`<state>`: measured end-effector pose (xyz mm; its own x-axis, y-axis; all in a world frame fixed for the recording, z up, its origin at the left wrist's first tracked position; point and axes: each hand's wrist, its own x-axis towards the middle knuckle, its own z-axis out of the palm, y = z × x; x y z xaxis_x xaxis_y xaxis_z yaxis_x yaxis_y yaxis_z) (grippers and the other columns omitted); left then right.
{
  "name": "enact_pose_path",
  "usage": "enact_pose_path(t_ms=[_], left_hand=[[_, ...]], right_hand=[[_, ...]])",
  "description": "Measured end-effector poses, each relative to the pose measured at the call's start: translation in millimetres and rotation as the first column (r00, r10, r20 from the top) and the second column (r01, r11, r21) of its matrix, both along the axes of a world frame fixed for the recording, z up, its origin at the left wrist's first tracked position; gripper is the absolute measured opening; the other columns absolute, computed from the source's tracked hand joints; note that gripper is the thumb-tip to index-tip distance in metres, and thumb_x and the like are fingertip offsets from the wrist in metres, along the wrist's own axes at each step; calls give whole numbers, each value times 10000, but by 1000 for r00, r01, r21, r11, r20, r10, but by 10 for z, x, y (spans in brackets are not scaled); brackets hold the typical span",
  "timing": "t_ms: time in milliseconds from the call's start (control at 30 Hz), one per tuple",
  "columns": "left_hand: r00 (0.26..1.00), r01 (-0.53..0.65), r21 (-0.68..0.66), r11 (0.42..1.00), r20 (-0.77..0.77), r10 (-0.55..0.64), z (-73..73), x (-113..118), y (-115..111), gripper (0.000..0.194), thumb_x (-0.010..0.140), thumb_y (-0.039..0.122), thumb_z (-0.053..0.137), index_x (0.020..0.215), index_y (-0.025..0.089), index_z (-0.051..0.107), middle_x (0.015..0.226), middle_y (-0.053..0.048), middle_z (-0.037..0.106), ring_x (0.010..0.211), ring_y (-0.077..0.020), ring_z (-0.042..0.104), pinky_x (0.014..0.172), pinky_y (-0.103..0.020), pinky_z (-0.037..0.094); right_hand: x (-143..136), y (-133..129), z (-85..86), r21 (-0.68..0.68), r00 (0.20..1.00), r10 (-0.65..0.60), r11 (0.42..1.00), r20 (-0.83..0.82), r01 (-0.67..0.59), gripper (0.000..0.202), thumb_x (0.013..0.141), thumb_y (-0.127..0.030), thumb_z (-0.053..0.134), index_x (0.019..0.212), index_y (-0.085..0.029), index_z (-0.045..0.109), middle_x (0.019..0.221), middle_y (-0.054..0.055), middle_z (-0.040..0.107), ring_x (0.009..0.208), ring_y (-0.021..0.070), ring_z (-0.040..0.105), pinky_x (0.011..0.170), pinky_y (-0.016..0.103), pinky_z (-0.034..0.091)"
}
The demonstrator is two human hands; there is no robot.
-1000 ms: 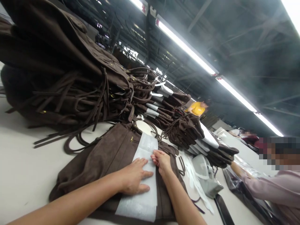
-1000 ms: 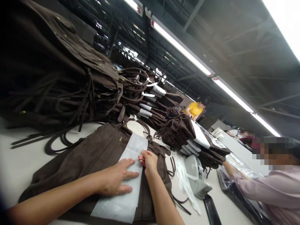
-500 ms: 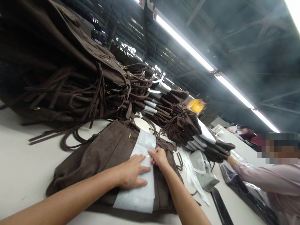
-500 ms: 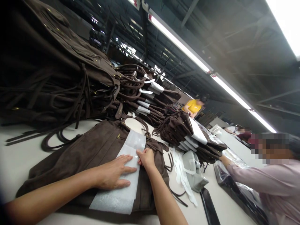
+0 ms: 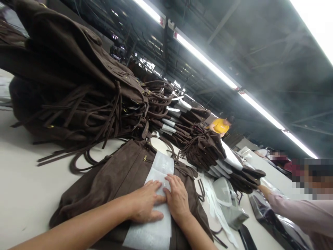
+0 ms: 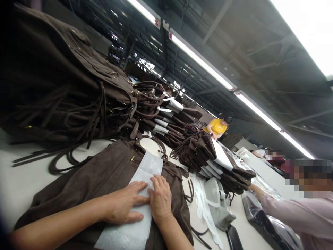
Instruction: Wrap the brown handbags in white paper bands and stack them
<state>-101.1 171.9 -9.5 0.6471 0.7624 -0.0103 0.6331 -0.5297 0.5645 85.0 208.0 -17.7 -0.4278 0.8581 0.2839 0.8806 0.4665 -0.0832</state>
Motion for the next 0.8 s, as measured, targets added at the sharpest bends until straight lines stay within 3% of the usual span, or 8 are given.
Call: enact_pose_path(t_ms=[133, 333, 467, 567, 700, 800], left_hand=[[1000, -2, 6, 1000, 17, 2, -17, 7, 13, 600, 830, 486, 590, 1376, 256, 495, 1551, -189, 219, 1434, -392, 159, 1159, -573, 173], [1000, -22, 13, 1000, 1, 22, -15, 27, 35, 590, 826, 473, 590, 1373, 272, 499, 1545, -177, 250, 1435, -372, 177, 1164, -563, 172], [999, -19, 9, 1000, -41, 19, 55, 36, 28, 573, 838, 475, 564, 1374, 285, 497, 1552, -159, 241, 1434, -367, 170, 1159, -566, 181], [997, -25, -12, 1000, -78, 24, 137, 40, 14, 568, 855, 498, 532, 1379, 283, 491, 1548, -173, 235, 1434, -358, 170, 1162, -541, 190], [995, -29, -22, 999, -92, 27, 180, 40, 6, 591, 863, 555, 489, 1389, 285, 473, 1549, -172, 222, 1440, -327, 162, 1170, -499, 192], [996, -22, 7, 1000, -82, 23, 59, 44, 50, 594, 856, 591, 468, 1378, 308, 482, 1546, -128, 241, 1433, -325, 195, 1163, -513, 211]], right_hand=[[49, 61, -140, -114, 995, 22, 993, 102, -11, 503, 948, -173, 365, 1448, -123, 396, 1453, 102, 449, 1393, 242, 340, 1160, 454, 247], [79, 162, -113, -187, 989, 26, 982, 147, 2, 573, 1005, -361, 276, 1526, -136, 196, 1552, 64, 248, 1458, 251, 160, 1181, 534, 117], [45, 337, -39, -173, 993, 1, 985, 121, 20, 622, 999, -439, 306, 1524, -124, 193, 1549, 70, 255, 1467, 254, 110, 1178, 550, 35], [123, 516, 148, -155, 989, -144, 978, -12, 141, 616, 988, -423, 353, 1488, -69, 295, 1523, 128, 313, 1452, 283, 177, 1176, 535, 85], [692, 649, 591, -39, 885, -264, 962, -383, 270, 564, 924, -355, 495, 1433, -127, 418, 1417, 117, 492, 1318, 231, 450, 1119, 360, 316], [1481, 597, 906, -1, 706, -415, 863, -574, 506, 448, 866, -312, 560, 1295, -184, 574, 1278, 71, 619, 1195, 205, 560, 1057, 301, 379]])
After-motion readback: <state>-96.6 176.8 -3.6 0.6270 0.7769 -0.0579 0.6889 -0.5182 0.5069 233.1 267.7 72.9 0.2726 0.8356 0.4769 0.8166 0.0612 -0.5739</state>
